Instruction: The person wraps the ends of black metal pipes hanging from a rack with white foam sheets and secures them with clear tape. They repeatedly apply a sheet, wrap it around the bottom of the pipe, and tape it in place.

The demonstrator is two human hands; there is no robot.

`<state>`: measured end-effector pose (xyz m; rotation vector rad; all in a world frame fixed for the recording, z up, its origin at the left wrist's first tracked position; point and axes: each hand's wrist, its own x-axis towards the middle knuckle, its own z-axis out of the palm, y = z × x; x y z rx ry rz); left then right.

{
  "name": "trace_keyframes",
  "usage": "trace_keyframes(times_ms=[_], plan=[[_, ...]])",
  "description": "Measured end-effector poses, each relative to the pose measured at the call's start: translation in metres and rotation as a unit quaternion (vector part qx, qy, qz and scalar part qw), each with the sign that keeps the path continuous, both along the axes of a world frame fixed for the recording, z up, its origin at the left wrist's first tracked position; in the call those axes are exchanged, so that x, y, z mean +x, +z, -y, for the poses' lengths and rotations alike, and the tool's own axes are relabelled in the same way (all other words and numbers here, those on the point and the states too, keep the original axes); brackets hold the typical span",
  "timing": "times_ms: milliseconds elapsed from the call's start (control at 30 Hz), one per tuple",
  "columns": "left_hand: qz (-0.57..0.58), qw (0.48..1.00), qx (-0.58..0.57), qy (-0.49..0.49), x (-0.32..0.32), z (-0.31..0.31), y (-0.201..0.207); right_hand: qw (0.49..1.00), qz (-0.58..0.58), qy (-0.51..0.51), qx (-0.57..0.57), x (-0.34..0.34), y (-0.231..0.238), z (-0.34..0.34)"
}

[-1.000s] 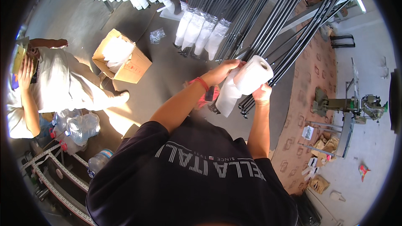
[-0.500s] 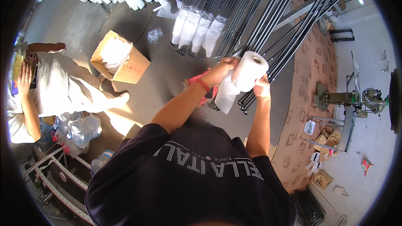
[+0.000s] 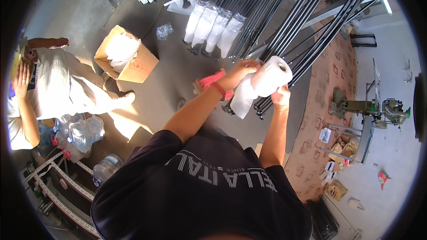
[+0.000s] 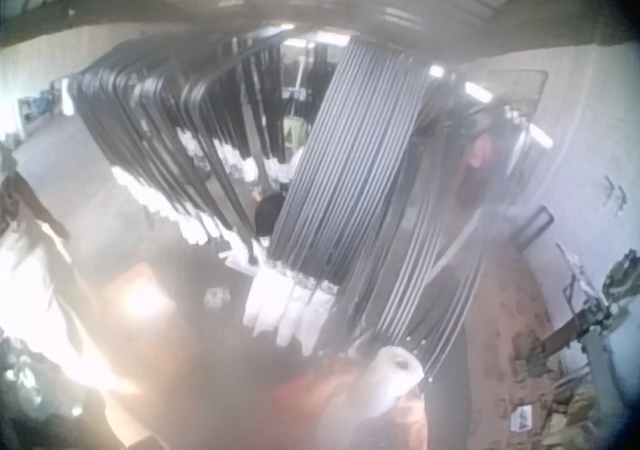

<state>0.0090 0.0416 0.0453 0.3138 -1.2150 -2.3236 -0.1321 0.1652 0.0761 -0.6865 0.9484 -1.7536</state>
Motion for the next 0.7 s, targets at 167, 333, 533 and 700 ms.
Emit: trace_keyframes(times_ms=[167, 333, 533, 700], plan=[[0.011, 1.000, -0.004, 0.010, -0.003, 0.000, 0.001, 0.999, -0.048, -0.009, 0.023, -0.001, 0.001, 0.004], [-0.065, 0.989, 0.119, -0.057, 0.008, 0.005, 0.008, 0.997, -0.059, -0.032, 0.032, 0.007, 0.002, 0.003], [-0.085, 0.974, 0.199, -0.073, 0.010, 0.012, -0.025, 0.992, -0.106, -0.037, 0.052, 0.018, 0.011, 0.008], [-0.077, 0.972, 0.178, -0.131, 0.018, 0.020, 0.024, 0.993, -0.088, -0.050, 0.067, 0.018, 0.000, 0.002]])
